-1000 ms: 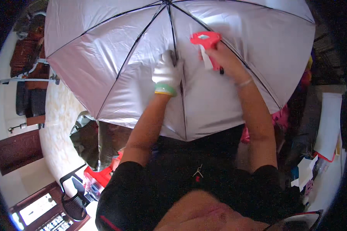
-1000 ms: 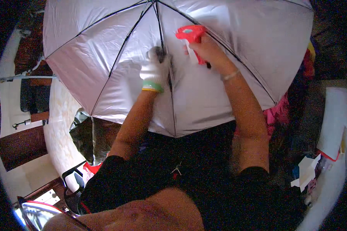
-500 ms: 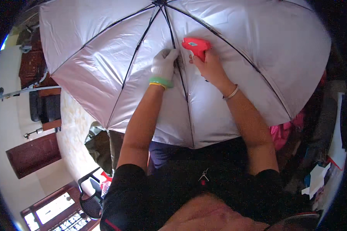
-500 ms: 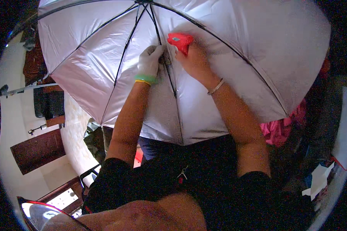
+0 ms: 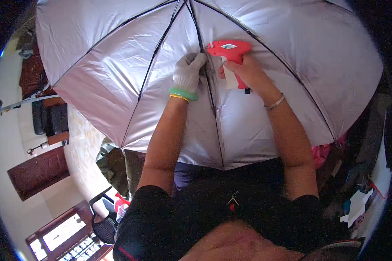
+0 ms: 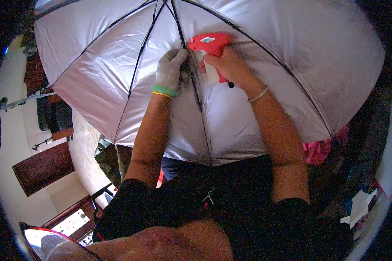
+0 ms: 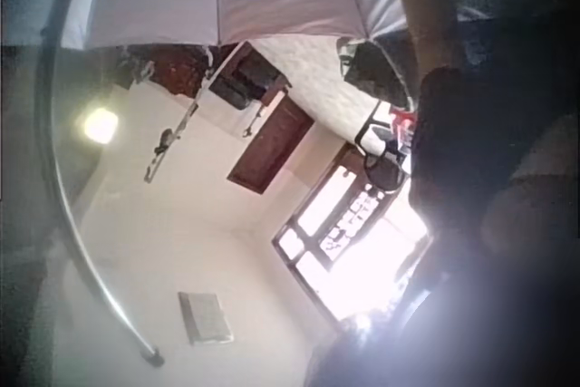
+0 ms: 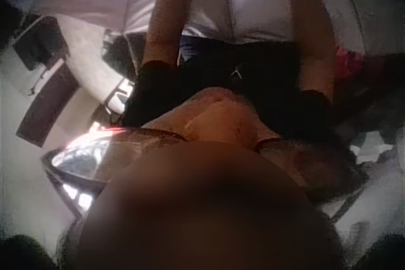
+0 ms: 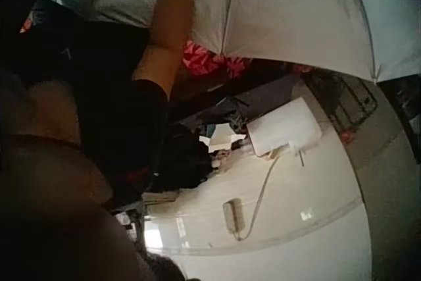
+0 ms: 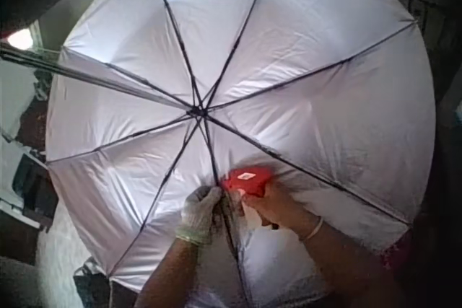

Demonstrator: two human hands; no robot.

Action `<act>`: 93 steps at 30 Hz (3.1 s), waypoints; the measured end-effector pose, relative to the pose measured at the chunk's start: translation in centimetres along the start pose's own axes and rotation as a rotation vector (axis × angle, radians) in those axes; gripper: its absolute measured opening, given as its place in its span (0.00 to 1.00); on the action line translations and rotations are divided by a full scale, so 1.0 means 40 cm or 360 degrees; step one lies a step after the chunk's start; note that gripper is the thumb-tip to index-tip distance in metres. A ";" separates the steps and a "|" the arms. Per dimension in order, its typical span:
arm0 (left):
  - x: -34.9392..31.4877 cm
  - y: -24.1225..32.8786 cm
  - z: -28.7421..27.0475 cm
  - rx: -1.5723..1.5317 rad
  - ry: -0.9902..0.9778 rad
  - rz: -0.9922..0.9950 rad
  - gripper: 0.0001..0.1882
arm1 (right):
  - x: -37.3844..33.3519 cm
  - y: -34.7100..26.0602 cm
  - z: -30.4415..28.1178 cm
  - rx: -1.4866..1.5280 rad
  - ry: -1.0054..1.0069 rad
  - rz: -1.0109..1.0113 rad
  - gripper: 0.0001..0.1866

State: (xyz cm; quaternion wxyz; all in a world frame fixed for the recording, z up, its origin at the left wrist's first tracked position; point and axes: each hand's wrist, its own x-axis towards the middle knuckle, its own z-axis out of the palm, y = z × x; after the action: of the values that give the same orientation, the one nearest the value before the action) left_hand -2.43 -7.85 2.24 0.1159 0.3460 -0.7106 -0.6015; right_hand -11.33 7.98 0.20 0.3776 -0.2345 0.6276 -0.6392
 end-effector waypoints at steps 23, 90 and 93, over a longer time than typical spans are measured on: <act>0.024 -0.042 0.030 0.0021 0.0041 0.0231 0.13 | 0.024 0.001 -0.013 -0.0233 -0.0069 0.0240 0.13; -0.349 -0.173 0.014 -0.0041 -0.0128 -0.0197 0.17 | -0.334 0.169 0.122 0.0316 0.0075 0.0365 0.14; -0.343 -0.193 0.015 -0.0193 -0.0168 -0.0259 0.17 | -0.332 0.175 0.119 0.0130 0.0072 0.0332 0.15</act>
State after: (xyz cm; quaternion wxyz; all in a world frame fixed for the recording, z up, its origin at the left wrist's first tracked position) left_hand 10.00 0.98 -1.68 0.0499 0.3628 -0.6478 -0.6681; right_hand 1.69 15.83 -3.88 0.4371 -0.1379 0.6302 -0.6267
